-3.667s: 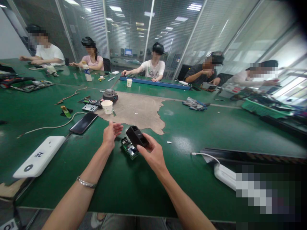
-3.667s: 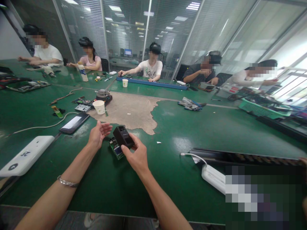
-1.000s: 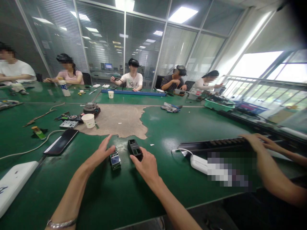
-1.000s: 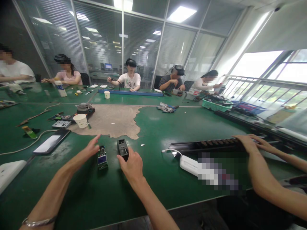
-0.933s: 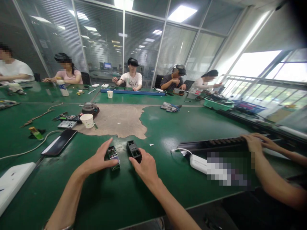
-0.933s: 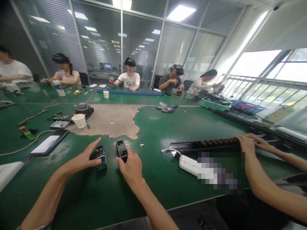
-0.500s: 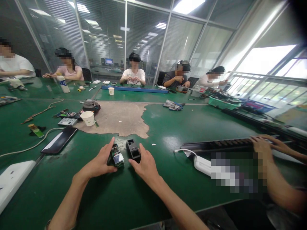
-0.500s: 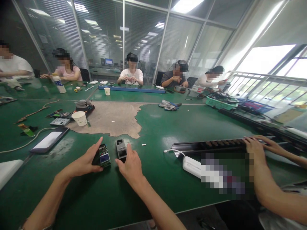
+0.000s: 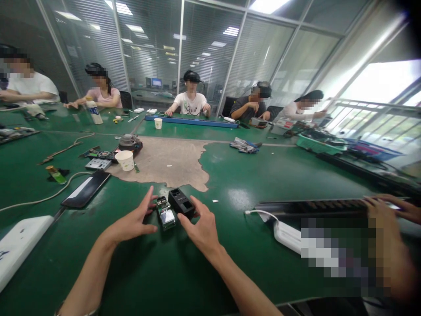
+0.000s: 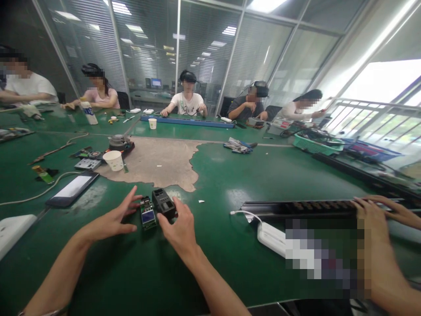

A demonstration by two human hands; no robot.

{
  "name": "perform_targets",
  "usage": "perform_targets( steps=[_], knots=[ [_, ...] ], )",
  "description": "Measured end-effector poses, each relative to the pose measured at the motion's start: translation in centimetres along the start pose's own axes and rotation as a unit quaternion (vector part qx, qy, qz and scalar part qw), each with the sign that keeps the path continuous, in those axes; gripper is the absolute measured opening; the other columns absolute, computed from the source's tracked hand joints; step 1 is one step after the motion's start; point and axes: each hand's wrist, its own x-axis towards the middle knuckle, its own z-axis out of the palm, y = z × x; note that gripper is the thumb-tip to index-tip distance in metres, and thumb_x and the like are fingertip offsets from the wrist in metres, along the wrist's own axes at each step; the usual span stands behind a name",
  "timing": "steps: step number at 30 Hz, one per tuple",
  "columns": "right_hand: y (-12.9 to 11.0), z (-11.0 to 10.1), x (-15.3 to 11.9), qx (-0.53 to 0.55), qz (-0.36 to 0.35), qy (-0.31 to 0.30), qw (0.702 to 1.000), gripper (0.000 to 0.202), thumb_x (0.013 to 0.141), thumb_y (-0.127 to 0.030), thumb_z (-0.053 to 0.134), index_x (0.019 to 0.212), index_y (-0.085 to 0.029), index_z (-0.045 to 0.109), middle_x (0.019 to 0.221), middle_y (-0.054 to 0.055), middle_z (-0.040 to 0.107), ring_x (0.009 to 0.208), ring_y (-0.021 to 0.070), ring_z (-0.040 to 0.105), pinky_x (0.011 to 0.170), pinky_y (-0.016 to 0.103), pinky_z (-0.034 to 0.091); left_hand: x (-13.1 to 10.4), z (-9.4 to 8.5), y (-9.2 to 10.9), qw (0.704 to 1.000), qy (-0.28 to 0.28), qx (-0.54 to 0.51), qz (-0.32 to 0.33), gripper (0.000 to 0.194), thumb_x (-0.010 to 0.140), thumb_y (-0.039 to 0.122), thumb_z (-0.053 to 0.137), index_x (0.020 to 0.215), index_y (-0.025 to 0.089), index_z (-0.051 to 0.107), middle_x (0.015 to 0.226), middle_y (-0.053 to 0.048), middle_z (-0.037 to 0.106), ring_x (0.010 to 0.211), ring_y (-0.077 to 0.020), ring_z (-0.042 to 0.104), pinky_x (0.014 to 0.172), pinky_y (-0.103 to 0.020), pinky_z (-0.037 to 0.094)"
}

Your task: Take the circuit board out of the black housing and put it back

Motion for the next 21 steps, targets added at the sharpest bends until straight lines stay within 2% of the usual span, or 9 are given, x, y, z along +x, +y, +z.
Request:
perform_targets(
  steps=[4,8,11,14,17,21],
  knots=[
    [-1.7,0.1,0.0,0.03,-0.03,0.016,0.999,0.054,0.079,-0.036,0.07,0.128,-0.018,0.056,0.114,0.01,0.066,0.099,0.0247,0.064,0.086,0.038,0.054,0.3,-0.7,-0.6,0.995,0.065,-0.053,-0.047,0.096,0.075,0.02,0.062,0.153,0.024,0.006,0.148,-0.018,0.034,0.116,-0.0257,0.053,0.094,-0.042,0.046],
    [-2.6,0.2,0.4,0.033,-0.049,0.034,0.998,0.053,0.079,-0.035,0.072,0.127,-0.018,0.057,0.114,0.01,0.066,0.103,0.0255,0.062,0.091,0.04,0.051,0.8,-0.9,-1.9,0.988,0.117,-0.041,-0.096,0.082,0.071,0.023,0.065,0.146,0.015,0.031,0.119,-0.014,0.056,0.084,-0.0175,0.062,0.075,-0.034,0.051],
    [-3.2,0.3,0.5,0.054,-0.057,0.037,0.996,0.052,0.08,-0.034,0.072,0.127,-0.02,0.056,0.113,0.008,0.066,0.098,0.0228,0.063,0.089,0.037,0.052,1.0,-0.8,-2.6,0.986,0.106,-0.066,-0.111,0.078,0.069,0.025,0.068,0.14,0.012,0.039,0.092,-0.006,0.063,0.069,-0.0155,0.062,0.065,-0.031,0.051],
    [-3.8,0.9,0.1,0.055,-0.062,0.02,0.996,0.052,0.077,-0.033,0.075,0.125,-0.021,0.056,0.114,0.008,0.066,0.099,0.0236,0.062,0.088,0.038,0.052,1.1,-0.6,-2.4,0.986,0.067,-0.1,-0.117,0.071,0.071,0.027,0.067,0.136,0.009,0.044,0.075,-0.002,0.064,0.062,-0.0158,0.064,0.062,-0.03,0.051],
    [-4.2,1.8,-0.6,0.041,-0.065,-0.006,0.997,0.054,0.075,-0.029,0.076,0.124,-0.021,0.055,0.114,0.008,0.064,0.102,0.0261,0.06,0.089,0.041,0.051,1.2,-0.4,-1.6,0.982,0.037,-0.128,-0.133,0.063,0.074,0.028,0.066,0.132,0.009,0.048,0.075,-0.004,0.066,0.063,-0.0166,0.066,0.063,-0.03,0.052],
    [-4.3,2.4,-1.3,0.024,-0.083,-0.008,0.996,0.053,0.078,-0.024,0.069,0.128,-0.019,0.052,0.115,0.01,0.063,0.101,0.0267,0.058,0.09,0.043,0.05,1.2,-0.2,-0.9,0.973,0.045,-0.156,-0.162,0.068,0.074,0.029,0.069,0.135,0.01,0.044,0.079,-0.008,0.069,0.066,-0.0189,0.069,0.064,-0.031,0.054]
  ],
)
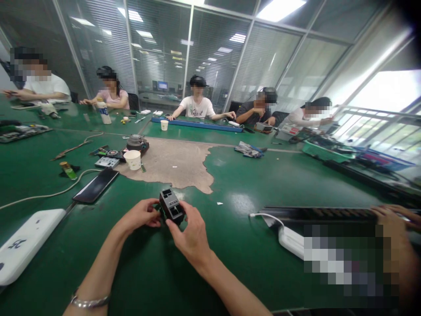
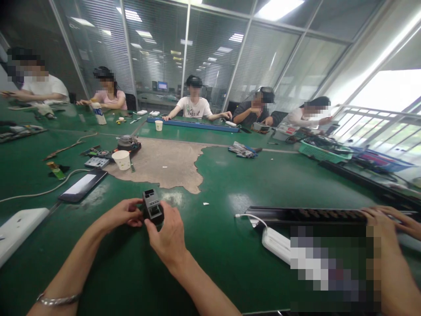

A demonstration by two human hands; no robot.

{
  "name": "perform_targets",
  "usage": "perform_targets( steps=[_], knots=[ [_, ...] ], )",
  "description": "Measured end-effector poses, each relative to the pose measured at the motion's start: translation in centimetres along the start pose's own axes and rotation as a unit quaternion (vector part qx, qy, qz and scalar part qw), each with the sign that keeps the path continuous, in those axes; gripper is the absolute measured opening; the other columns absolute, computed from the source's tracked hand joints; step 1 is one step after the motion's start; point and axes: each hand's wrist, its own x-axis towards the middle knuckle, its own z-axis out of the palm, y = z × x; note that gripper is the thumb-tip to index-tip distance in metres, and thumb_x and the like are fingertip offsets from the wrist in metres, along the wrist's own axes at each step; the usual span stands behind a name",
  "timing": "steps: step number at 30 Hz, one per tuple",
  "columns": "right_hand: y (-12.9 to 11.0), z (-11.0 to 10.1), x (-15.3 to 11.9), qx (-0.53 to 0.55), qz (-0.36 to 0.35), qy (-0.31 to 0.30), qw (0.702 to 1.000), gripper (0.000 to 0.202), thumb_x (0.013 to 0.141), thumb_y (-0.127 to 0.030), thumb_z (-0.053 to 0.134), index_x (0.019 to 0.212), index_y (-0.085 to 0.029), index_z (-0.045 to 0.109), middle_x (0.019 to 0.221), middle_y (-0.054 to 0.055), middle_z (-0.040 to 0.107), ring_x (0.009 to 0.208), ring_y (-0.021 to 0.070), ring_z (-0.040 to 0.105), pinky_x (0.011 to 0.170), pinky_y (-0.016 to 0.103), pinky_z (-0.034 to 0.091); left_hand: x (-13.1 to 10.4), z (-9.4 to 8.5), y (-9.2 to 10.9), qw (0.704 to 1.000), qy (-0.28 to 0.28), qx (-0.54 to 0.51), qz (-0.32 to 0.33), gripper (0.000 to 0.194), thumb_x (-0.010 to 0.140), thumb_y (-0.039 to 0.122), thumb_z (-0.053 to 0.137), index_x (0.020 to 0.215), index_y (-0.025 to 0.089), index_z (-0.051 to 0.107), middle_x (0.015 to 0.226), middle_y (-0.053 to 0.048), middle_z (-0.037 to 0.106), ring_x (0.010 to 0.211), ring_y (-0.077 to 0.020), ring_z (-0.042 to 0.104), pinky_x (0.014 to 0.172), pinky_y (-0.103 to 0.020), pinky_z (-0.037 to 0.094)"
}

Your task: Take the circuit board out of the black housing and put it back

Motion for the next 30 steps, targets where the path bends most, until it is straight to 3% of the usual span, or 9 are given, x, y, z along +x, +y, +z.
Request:
perform_targets(
  steps=[7,12,18,22,26,30],
  knots=[
    [0.3,0.6,0.4,-0.024,-0.031,0.007,0.999,0.05,0.079,-0.024,0.064,0.127,-0.015,0.052,0.116,0.011,0.063,0.102,0.0264,0.057,0.093,0.042,0.047,-0.1,-0.1,-0.1,1.0,0.005,-0.023,-0.008,0.072,0.074,0.033,0.072,0.136,0.012,0.043,0.079,-0.009,0.07,0.068,-0.0208,0.07,0.066,-0.033,0.056],
    [0.4,0.8,0.2,-0.034,-0.037,-0.03,0.998,0.05,0.077,-0.024,0.066,0.125,-0.014,0.054,0.113,0.011,0.064,0.101,0.0259,0.057,0.094,0.042,0.046,-0.2,0.1,0.2,1.0,0.002,-0.026,-0.003,0.069,0.072,0.032,0.074,0.132,0.013,0.047,0.078,-0.007,0.069,0.068,-0.019,0.069,0.063,-0.03,0.055],
    [0.7,1.1,-0.4,-0.049,-0.01,-0.044,0.998,0.077,0.074,-0.037,0.072,0.14,-0.012,0.04,0.117,0.014,0.063,0.102,0.0302,0.056,0.091,0.045,0.048,-0.6,-0.1,0.4,1.0,0.024,0.007,-0.016,0.079,0.072,0.028,0.071,0.14,0.011,0.035,0.068,-0.002,0.065,0.056,-0.0157,0.064,0.054,-0.026,0.049],
    [0.8,1.1,-0.2,-0.067,0.021,-0.059,0.996,0.054,0.077,-0.034,0.069,0.126,-0.017,0.054,0.099,0.01,0.066,0.093,0.0269,0.058,0.083,0.039,0.05,-0.1,0.1,-0.1,1.0,-0.001,-0.002,-0.001,0.071,0.074,0.029,0.069,0.136,0.013,0.039,0.073,-0.003,0.066,0.062,-0.0159,0.065,0.061,-0.029,0.051],
    [0.6,1.0,-0.1,-0.077,0.048,-0.057,0.994,0.036,0.077,-0.033,0.069,0.11,-0.02,0.061,0.09,0.007,0.065,0.087,0.025,0.058,0.078,0.036,0.051,0.7,0.6,-0.6,0.998,-0.01,0.004,0.058,0.055,0.071,0.025,0.071,0.121,0.012,0.052,0.073,0.0,0.062,0.065,-0.0141,0.063,0.062,-0.027,0.05],
    [0.7,1.0,-0.1,-0.054,0.052,-0.042,0.996,0.035,0.077,-0.033,0.069,0.108,-0.02,0.062,0.089,0.006,0.065,0.086,0.0241,0.059,0.079,0.036,0.051,0.8,0.8,-0.7,0.998,0.007,-0.005,0.055,0.065,0.072,0.025,0.07,0.131,0.013,0.045,0.073,0.001,0.06,0.064,-0.0138,0.063,0.061,-0.027,0.049]
  ],
)
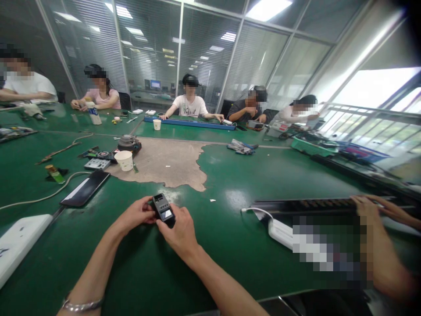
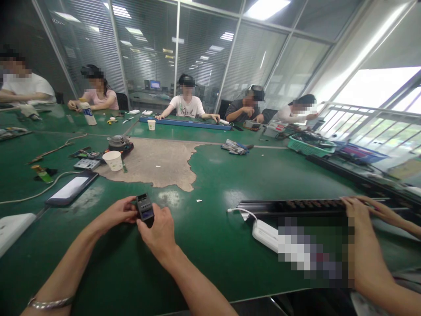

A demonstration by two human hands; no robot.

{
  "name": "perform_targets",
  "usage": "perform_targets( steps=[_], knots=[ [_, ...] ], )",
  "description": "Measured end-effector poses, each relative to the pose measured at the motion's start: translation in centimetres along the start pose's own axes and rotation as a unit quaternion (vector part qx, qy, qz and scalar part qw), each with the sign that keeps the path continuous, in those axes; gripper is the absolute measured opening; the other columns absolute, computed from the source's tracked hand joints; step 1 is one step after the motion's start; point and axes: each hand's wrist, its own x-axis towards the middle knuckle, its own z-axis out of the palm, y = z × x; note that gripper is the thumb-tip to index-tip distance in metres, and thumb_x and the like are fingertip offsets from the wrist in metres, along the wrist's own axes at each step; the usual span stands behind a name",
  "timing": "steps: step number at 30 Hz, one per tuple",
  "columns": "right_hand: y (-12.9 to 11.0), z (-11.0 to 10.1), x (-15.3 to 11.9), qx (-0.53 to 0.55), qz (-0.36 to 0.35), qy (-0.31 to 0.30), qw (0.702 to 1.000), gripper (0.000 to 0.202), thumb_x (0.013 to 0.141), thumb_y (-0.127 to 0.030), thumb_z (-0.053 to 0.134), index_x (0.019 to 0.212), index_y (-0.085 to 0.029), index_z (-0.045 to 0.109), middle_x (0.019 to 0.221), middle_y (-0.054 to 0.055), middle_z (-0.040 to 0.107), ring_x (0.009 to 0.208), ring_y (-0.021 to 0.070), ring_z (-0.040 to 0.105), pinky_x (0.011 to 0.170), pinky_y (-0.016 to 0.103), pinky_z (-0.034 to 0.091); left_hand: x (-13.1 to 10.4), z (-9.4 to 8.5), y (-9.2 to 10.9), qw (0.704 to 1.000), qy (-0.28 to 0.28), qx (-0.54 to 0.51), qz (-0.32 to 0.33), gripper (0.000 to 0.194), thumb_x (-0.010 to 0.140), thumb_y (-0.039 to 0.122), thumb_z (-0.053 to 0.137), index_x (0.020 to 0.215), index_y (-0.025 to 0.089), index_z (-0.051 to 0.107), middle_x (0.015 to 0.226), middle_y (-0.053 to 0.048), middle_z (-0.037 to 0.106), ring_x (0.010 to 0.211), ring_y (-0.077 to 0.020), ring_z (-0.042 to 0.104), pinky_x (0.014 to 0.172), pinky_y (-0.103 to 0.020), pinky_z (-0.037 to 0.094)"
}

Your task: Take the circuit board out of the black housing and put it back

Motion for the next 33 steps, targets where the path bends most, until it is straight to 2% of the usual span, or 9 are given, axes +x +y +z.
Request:
perform_targets(
  steps=[5,8,13,16,19,21,24,30,33],
  knots=[
    [0.1,-0.7,0.3,0.05,-0.009,0.063,0.997,0.051,0.076,-0.033,0.07,0.123,-0.018,0.058,0.1,0.008,0.066,0.093,0.0241,0.061,0.085,0.037,0.051,-0.5,-0.1,0.5,1.0,-0.01,-0.018,-0.006,0.074,0.071,0.024,0.071,0.137,0.015,0.04,0.075,0.001,0.061,0.066,-0.0142,0.064,0.064,-0.028,0.049],
    [0.4,-1.6,0.8,0.079,-0.011,0.099,0.992,0.051,0.08,-0.035,0.066,0.127,-0.018,0.056,0.106,0.009,0.066,0.097,0.0236,0.062,0.087,0.037,0.051,-0.6,0.1,0.7,1.0,-0.01,-0.009,-0.009,0.076,0.069,0.023,0.071,0.138,0.013,0.039,0.074,0.0,0.062,0.066,-0.0152,0.064,0.064,-0.028,0.049],
    [2.4,-2.8,1.7,0.034,0.048,0.133,0.989,0.048,0.08,-0.033,0.064,0.124,-0.015,0.059,0.107,0.012,0.067,0.098,0.026,0.062,0.09,0.04,0.049,-0.4,0.2,0.5,0.999,0.009,0.019,-0.026,0.083,0.071,0.031,0.072,0.142,0.01,0.035,0.074,-0.002,0.064,0.063,-0.0156,0.064,0.061,-0.029,0.049],
    [4.0,-2.9,1.8,-0.006,0.077,0.105,0.991,0.046,0.078,-0.032,0.065,0.12,-0.015,0.061,0.102,0.012,0.068,0.094,0.0269,0.063,0.087,0.041,0.049,-0.2,0.0,0.2,0.999,0.004,0.019,-0.03,0.085,0.071,0.033,0.073,0.143,0.01,0.034,0.077,-0.003,0.065,0.066,-0.0164,0.065,0.063,-0.03,0.05],
    [5.2,-2.9,1.6,-0.04,0.082,0.041,0.995,0.045,0.073,-0.029,0.068,0.116,-0.016,0.061,0.097,0.01,0.068,0.09,0.0274,0.064,0.084,0.041,0.05,-0.2,-0.3,0.0,0.999,0.001,0.009,-0.031,0.086,0.071,0.032,0.073,0.144,0.01,0.033,0.078,-0.003,0.065,0.069,-0.0171,0.066,0.067,-0.032,0.051],
    [5.7,-3.0,1.4,-0.068,0.068,0.014,0.995,0.052,0.07,-0.03,0.071,0.118,-0.014,0.059,0.103,0.013,0.066,0.096,0.0298,0.061,0.086,0.043,0.049,-0.1,-0.3,-0.1,0.999,-0.002,0.004,-0.033,0.086,0.071,0.031,0.073,0.144,0.01,0.032,0.079,-0.003,0.064,0.07,-0.0171,0.066,0.069,-0.033,0.052],
    [6.0,-3.2,1.3,-0.097,0.055,0.01,0.994,0.067,0.067,-0.035,0.074,0.125,-0.009,0.053,0.113,0.018,0.062,0.106,0.0339,0.056,0.091,0.048,0.046,0.0,-0.4,-0.1,0.999,-0.008,0.003,-0.036,0.085,0.07,0.029,0.073,0.143,0.011,0.034,0.08,-0.003,0.065,0.07,-0.0171,0.066,0.069,-0.032,0.051],
    [4.5,-4.0,1.9,-0.056,0.053,0.054,0.996,0.031,0.072,-0.027,0.067,0.101,-0.016,0.064,0.094,0.009,0.065,0.091,0.0262,0.06,0.085,0.041,0.048,0.0,-0.4,-0.1,0.999,-0.008,-0.013,-0.035,0.084,0.068,0.027,0.074,0.141,0.012,0.038,0.081,-0.003,0.065,0.074,-0.0184,0.068,0.07,-0.033,0.052],
    [2.7,-4.1,1.9,0.031,0.038,0.079,0.996,0.028,0.076,-0.027,0.065,0.103,-0.019,0.064,0.093,0.006,0.065,0.083,0.0208,0.061,0.075,0.032,0.051,-0.1,-0.3,-0.1,0.999,-0.004,-0.024,-0.032,0.084,0.065,0.025,0.076,0.14,0.011,0.039,0.077,-0.002,0.064,0.073,-0.0185,0.068,0.072,-0.034,0.053]
  ],
)
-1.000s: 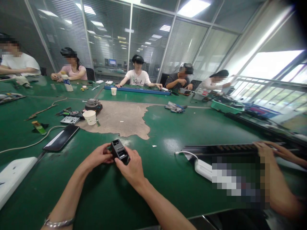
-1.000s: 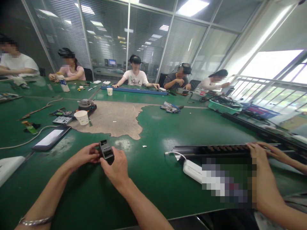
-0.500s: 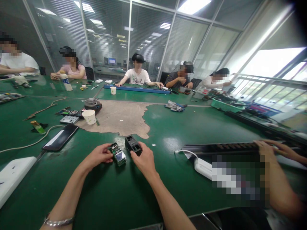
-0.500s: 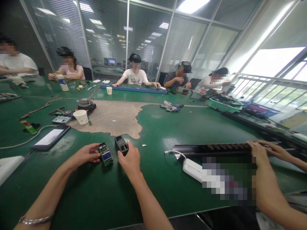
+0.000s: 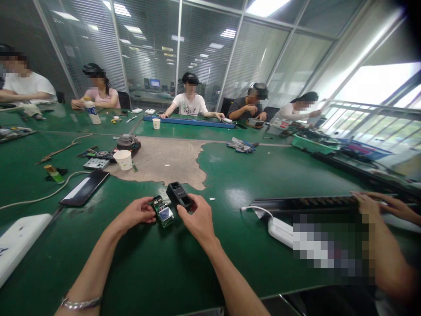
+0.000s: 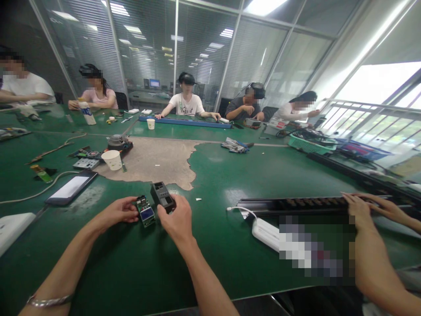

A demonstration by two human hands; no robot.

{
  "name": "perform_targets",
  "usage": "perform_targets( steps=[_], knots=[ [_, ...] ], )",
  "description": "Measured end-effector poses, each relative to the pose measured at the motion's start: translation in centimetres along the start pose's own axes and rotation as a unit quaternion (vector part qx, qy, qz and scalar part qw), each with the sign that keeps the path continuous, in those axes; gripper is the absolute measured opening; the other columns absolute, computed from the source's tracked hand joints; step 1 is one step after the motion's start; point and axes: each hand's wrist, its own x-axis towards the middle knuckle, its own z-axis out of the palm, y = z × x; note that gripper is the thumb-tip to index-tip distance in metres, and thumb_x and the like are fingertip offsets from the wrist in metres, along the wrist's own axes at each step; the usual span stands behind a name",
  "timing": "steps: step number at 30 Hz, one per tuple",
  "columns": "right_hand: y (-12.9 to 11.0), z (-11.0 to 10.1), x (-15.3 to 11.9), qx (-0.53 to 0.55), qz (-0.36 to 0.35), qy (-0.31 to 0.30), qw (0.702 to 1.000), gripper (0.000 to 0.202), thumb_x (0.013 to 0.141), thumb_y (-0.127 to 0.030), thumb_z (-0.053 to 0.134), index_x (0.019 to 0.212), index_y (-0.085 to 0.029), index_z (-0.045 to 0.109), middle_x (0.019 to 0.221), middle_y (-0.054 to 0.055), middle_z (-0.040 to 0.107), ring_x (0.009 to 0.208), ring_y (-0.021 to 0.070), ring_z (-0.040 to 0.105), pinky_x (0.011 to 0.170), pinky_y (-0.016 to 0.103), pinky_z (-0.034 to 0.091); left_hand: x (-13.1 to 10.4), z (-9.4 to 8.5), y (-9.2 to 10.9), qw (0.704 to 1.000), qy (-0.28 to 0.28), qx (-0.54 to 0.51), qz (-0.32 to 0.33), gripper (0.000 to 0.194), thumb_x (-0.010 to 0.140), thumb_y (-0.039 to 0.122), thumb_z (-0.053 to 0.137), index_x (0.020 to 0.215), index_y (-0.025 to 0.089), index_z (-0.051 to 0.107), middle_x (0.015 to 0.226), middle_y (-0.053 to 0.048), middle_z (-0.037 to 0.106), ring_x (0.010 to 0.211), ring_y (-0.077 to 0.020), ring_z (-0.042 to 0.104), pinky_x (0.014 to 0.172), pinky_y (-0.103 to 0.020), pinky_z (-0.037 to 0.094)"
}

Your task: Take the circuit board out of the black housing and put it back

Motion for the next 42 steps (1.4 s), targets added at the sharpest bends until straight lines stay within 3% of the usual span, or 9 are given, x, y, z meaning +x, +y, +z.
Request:
perform_targets(
  steps=[3,7,15,18,26,29,35,42],
  knots=[
    [-1.5,0.4,-0.6,0.051,-0.008,-0.01,0.999,0.029,0.077,-0.029,0.065,0.104,-0.02,0.063,0.093,0.005,0.065,0.078,0.0181,0.061,0.068,0.028,0.051,-0.1,0.0,0.1,1.0,-0.008,-0.005,0.007,0.079,0.065,0.022,0.074,0.137,0.012,0.043,0.077,-0.001,0.063,0.074,-0.0182,0.067,0.073,-0.034,0.053],
    [-2.6,1.2,-1.3,0.022,-0.031,-0.023,0.999,0.03,0.075,-0.03,0.067,0.103,-0.02,0.064,0.09,0.005,0.064,0.084,0.0213,0.06,0.075,0.032,0.051,-0.1,0.1,0.1,1.0,-0.017,-0.007,0.014,0.074,0.066,0.019,0.071,0.135,0.013,0.045,0.077,-0.001,0.063,0.074,-0.0176,0.067,0.072,-0.032,0.053],
    [-3.6,2.1,-2.1,-0.051,-0.086,-0.03,0.995,0.047,0.076,-0.031,0.066,0.119,-0.016,0.056,0.101,0.01,0.06,0.098,0.0263,0.055,0.087,0.04,0.048,-0.4,-0.3,0.1,0.999,-0.02,0.008,0.027,0.069,0.068,0.019,0.07,0.132,0.014,0.046,0.08,-0.002,0.064,0.067,-0.0137,0.064,0.068,-0.029,0.051],
    [-3.8,2.4,-2.4,-0.07,-0.086,-0.05,0.993,0.053,0.076,-0.032,0.067,0.124,-0.016,0.052,0.103,0.011,0.058,0.099,0.027,0.053,0.087,0.04,0.048,-0.4,-0.7,-0.1,0.999,0.005,0.029,0.023,0.068,0.07,0.022,0.068,0.134,0.012,0.043,0.074,0.0,0.062,0.06,-0.0133,0.061,0.059,-0.027,0.048],
    [-2.7,2.7,-2.9,-0.09,-0.052,-0.08,0.991,0.059,0.073,-0.042,0.071,0.123,-0.016,0.051,0.105,0.011,0.056,0.1,0.0278,0.053,0.088,0.042,0.047,-0.4,-1.1,0.1,0.998,0.027,0.055,-0.013,0.076,0.068,0.018,0.066,0.138,0.009,0.037,0.072,-0.001,0.064,0.055,-0.0133,0.062,0.057,-0.026,0.049],
    [-2.1,2.9,-3.0,-0.079,-0.035,-0.094,0.992,0.053,0.072,-0.041,0.072,0.116,-0.018,0.054,0.101,0.009,0.057,0.094,0.026,0.056,0.084,0.039,0.049,-0.6,-0.8,0.5,0.998,0.033,0.053,-0.023,0.076,0.07,0.022,0.068,0.139,0.009,0.037,0.073,-0.003,0.066,0.056,-0.014,0.063,0.056,-0.026,0.05],
    [-2.0,3.0,-2.9,-0.031,-0.036,-0.091,0.995,0.022,0.077,-0.034,0.066,0.092,-0.02,0.06,0.091,0.006,0.057,0.081,0.0202,0.057,0.076,0.033,0.05,-0.5,-0.3,0.6,0.999,0.024,0.013,-0.022,0.069,0.072,0.025,0.072,0.134,0.01,0.044,0.076,-0.005,0.068,0.065,-0.0173,0.068,0.064,-0.029,0.055],
    [-2.8,1.5,-1.6,0.047,-0.055,-0.035,0.997,0.026,0.08,-0.029,0.062,0.103,-0.019,0.061,0.09,0.005,0.058,0.076,0.0169,0.055,0.064,0.025,0.047,-0.4,-0.5,0.3,1.0,0.014,0.013,-0.018,0.068,0.074,0.022,0.07,0.135,0.011,0.043,0.079,-0.006,0.068,0.068,-0.0176,0.069,0.065,-0.029,0.056]
  ],
)
